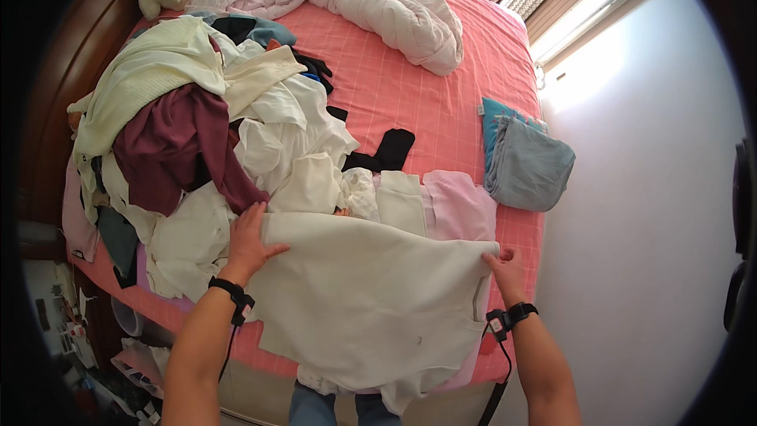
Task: The person folds various garments on a bed, including white pants, a white shirt, a white t-shirt, and a maroon long-sleeved shirt. Each item is smoothed, folded into a neat rectangle, and placed in a growing stack on the bed.
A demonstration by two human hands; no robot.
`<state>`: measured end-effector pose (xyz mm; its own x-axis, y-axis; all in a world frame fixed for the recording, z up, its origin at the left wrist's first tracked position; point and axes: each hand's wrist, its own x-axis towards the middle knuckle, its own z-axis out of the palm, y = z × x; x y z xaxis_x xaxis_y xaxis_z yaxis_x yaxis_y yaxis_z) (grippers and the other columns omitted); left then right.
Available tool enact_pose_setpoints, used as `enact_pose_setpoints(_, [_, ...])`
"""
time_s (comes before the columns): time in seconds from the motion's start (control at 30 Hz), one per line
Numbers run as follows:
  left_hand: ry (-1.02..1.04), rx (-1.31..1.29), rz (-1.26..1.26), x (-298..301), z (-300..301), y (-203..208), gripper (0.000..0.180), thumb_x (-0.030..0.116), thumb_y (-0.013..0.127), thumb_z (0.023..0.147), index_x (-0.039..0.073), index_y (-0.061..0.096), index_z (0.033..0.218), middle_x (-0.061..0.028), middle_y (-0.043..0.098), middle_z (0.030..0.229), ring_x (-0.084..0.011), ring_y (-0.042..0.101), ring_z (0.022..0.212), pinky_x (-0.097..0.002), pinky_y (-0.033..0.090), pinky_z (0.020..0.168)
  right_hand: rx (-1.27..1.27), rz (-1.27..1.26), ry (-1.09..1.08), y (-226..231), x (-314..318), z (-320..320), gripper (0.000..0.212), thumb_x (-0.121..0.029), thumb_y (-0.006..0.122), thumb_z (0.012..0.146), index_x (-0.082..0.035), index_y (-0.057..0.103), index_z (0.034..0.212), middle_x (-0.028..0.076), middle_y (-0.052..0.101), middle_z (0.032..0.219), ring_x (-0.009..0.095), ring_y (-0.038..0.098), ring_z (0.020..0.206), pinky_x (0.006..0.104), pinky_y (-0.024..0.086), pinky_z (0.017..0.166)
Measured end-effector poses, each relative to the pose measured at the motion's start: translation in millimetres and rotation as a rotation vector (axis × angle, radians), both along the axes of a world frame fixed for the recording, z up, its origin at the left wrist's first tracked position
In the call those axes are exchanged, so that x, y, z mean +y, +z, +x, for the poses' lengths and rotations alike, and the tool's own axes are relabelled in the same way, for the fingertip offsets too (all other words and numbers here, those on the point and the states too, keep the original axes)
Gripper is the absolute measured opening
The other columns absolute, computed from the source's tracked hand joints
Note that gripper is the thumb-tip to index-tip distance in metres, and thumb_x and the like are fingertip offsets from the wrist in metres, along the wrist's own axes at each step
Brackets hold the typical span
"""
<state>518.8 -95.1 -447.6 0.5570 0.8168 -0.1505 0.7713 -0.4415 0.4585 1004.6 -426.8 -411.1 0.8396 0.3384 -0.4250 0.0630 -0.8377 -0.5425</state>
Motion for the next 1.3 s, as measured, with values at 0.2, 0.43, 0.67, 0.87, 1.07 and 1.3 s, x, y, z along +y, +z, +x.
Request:
enact_pose_setpoints(0.2, [0.004,-0.035,0.018,-10.2,-10.2,-15.6,0.118,0.039,0.096,0.066,0.013,0.035,0.164,-0.0175,0.056,0.15,-0.035,0.045,0.145,-0.0506,0.026,0.123,0.165,0.242,0.061,-33.5,-54.0,36.1,0.038,-0.023,0.087,0.084,0.001,0.07,0.108,0.015,0.052,0.143,0.028,0.064,0.112,0.0401,0.053,0.099])
enact_pose_setpoints(0.43, [-0.385,0.075,-0.009,23.5,1.9,-11.9,0.033,0.026,0.089,0.077,0.015,0.078,0.106,-0.0016,0.07,0.101,-0.0269,0.059,0.114,-0.0485,0.037,0.106,-0.493,-0.017,0.861,4.7,-5.0,22.2,0.034,-0.019,0.084,0.081,-0.011,0.077,0.114,0.013,0.057,0.15,0.034,0.048,0.145,0.0505,0.036,0.117])
enact_pose_setpoints(0.67, [-0.719,0.069,-0.212,-0.2,-44.9,55.8,0.018,0.025,0.085,0.082,0.01,0.079,0.092,-0.0107,0.066,0.075,-0.03,0.065,0.075,-0.0434,0.05,0.073,0.048,-0.065,1.099,62.2,-46.1,39.9,0.027,-0.021,0.079,0.09,-0.012,0.078,0.115,0.01,0.074,0.126,0.03,0.062,0.131,0.0454,0.044,0.109])
enact_pose_setpoints(0.87, [-0.325,0.336,-0.908,0.5,-62.8,112.6,0.034,0.03,0.084,0.086,0.002,0.074,0.102,-0.0162,0.076,0.098,-0.0286,0.07,0.087,-0.0369,0.054,0.081,0.63,-0.2,0.669,105.0,-64.5,54.9,0.032,-0.026,0.072,0.1,-0.002,0.074,0.121,0.006,0.075,0.106,0.017,0.069,0.099,0.0346,0.055,0.088])
enact_pose_setpoints(1.07, [-0.028,0.196,-0.408,22.0,-52.9,-1.9,0.056,0.038,0.084,0.085,0.005,0.068,0.127,-0.0197,0.073,0.12,-0.0359,0.07,0.11,-0.0428,0.054,0.095,0.181,0.16,0.412,-14.2,-8.4,47.3,0.025,-0.024,0.077,0.096,-0.001,0.071,0.105,0.003,0.071,0.091,0.013,0.064,0.081,0.0312,0.052,0.075])
enact_pose_setpoints(1.3, [0.074,0.075,-0.45,26.5,-63.6,-15.1,0.029,0.018,0.077,0.091,0.001,0.068,0.113,-0.0184,0.074,0.105,-0.0357,0.07,0.093,-0.0439,0.056,0.085,0.194,0.148,0.35,-38.1,-16.8,45.8,0.029,-0.017,0.077,0.092,0.0,0.072,0.115,0.005,0.073,0.09,0.014,0.068,0.082,0.0324,0.054,0.075])
